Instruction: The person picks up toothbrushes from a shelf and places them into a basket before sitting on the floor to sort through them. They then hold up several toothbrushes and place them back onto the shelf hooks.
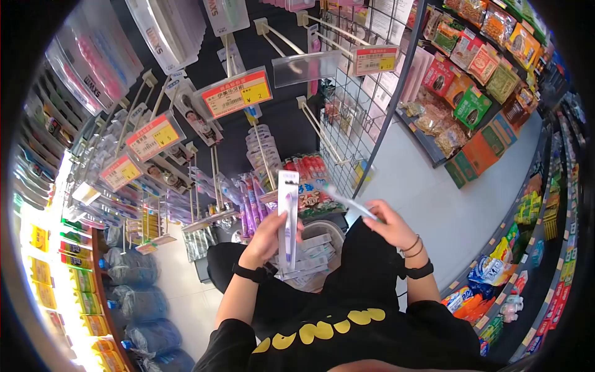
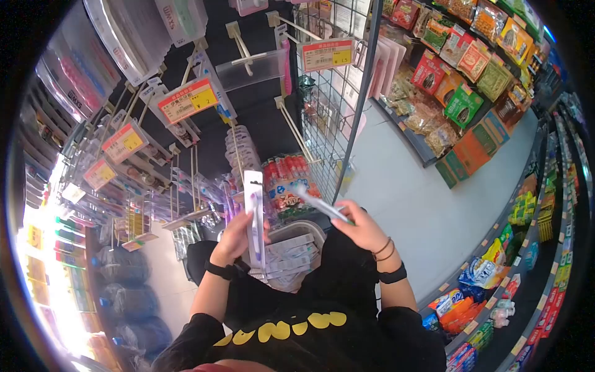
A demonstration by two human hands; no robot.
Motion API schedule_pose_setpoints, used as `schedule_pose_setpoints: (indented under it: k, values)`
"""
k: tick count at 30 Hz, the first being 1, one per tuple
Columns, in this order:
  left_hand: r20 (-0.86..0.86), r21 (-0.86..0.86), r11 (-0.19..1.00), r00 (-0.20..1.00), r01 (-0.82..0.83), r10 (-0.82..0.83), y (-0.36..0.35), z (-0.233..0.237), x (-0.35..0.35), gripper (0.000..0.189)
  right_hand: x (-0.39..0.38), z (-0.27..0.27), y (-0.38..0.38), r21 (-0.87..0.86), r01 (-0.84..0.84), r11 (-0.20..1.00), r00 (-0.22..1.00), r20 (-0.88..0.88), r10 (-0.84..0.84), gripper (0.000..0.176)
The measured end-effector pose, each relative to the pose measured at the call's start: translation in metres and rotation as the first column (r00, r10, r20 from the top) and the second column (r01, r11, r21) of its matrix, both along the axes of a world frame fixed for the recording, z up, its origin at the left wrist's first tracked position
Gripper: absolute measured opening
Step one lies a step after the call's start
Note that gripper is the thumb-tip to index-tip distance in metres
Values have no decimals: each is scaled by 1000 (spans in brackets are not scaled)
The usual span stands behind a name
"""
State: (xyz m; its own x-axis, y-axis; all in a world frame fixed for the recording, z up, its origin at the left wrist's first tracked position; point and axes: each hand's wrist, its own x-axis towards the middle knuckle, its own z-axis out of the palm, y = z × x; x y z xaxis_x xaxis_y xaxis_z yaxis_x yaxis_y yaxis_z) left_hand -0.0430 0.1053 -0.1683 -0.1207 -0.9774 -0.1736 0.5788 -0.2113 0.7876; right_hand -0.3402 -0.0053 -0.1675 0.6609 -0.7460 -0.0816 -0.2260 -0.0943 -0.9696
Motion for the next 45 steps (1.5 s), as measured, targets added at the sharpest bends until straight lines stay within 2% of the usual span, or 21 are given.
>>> schedule_pose_setpoints:
  k: [2,3,4,6,11,16,19,21,28,35,38,45]
  values:
    - [117,-27,993,986,-115,117,-7,24,5,28,6,14,-4,-5,139,990,971,195,-136,38]
    - [169,-23,979,965,-201,202,-10,37,3,28,11,18,-5,2,132,991,970,208,-130,38]
    - [184,-24,978,961,-206,207,-14,48,3,28,16,22,-6,-19,163,986,960,233,-154,41]
    - [254,-116,948,914,-295,316,-25,66,3,27,25,20,-11,-72,210,975,936,303,-180,46]
    - [350,-141,941,874,-308,338,-60,100,4,26,35,33,-13,-91,249,964,908,368,-199,50]
    - [369,-273,910,839,-313,400,-89,121,2,27,17,29,-11,-81,235,969,906,379,-188,54]
    - [365,-302,902,836,-309,409,-89,125,0,28,6,35,-3,-47,224,974,925,326,-197,53]
    - [292,-271,893,854,-358,431,-84,121,1,28,2,34,1,21,240,970,913,334,-233,52]
    - [375,-215,863,778,-457,505,-57,112,6,31,2,8,-2,65,250,966,892,373,-256,52]
    - [381,-200,846,756,-495,533,-45,106,1,31,9,-1,-1,37,209,977,900,384,-207,52]
    - [408,-196,852,750,-485,521,-41,106,-4,32,8,0,2,27,186,982,930,319,-184,53]
    - [413,-142,867,767,-478,491,-40,110,-19,32,9,-23,7,56,205,977,907,363,-211,53]
